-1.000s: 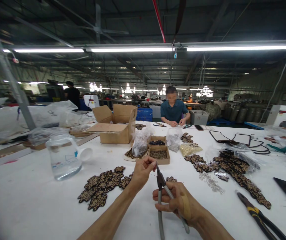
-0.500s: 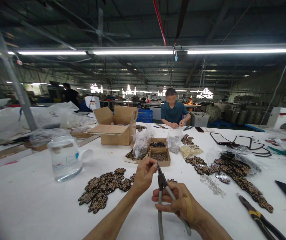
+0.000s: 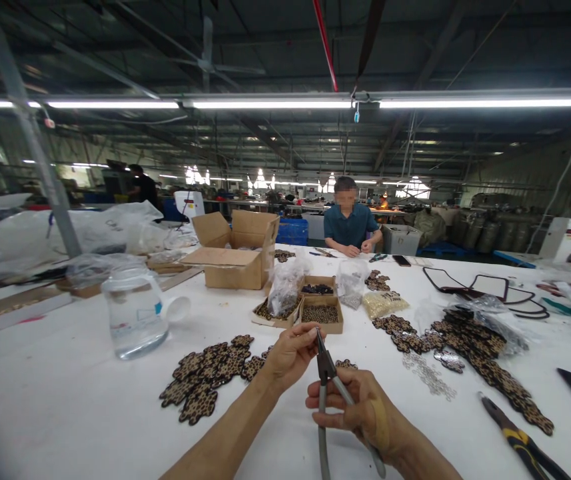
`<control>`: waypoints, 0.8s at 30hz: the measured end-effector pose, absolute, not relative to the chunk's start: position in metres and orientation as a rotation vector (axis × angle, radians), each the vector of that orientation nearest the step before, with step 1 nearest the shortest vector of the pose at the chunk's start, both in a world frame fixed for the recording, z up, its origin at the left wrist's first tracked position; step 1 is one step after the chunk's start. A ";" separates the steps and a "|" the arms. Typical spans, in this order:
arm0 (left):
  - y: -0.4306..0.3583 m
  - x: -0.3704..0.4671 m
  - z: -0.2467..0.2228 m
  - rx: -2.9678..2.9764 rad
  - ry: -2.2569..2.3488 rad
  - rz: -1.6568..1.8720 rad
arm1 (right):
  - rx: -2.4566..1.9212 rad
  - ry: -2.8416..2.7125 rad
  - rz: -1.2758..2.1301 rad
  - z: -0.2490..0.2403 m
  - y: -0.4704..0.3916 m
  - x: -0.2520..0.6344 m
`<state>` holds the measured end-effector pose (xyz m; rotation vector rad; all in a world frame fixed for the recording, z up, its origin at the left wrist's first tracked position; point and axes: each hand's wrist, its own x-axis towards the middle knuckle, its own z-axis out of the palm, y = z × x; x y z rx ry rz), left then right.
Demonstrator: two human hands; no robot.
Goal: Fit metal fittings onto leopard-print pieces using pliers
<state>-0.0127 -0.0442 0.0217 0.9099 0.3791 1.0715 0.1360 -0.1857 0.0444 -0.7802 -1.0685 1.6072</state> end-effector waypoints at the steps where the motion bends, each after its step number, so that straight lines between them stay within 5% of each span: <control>1: -0.044 -0.013 0.021 0.889 0.372 1.075 | -0.769 -1.085 1.608 0.046 -0.187 0.136; 24: -0.049 -0.016 0.030 0.773 0.334 1.054 | -0.732 -1.189 1.562 0.032 -0.179 0.136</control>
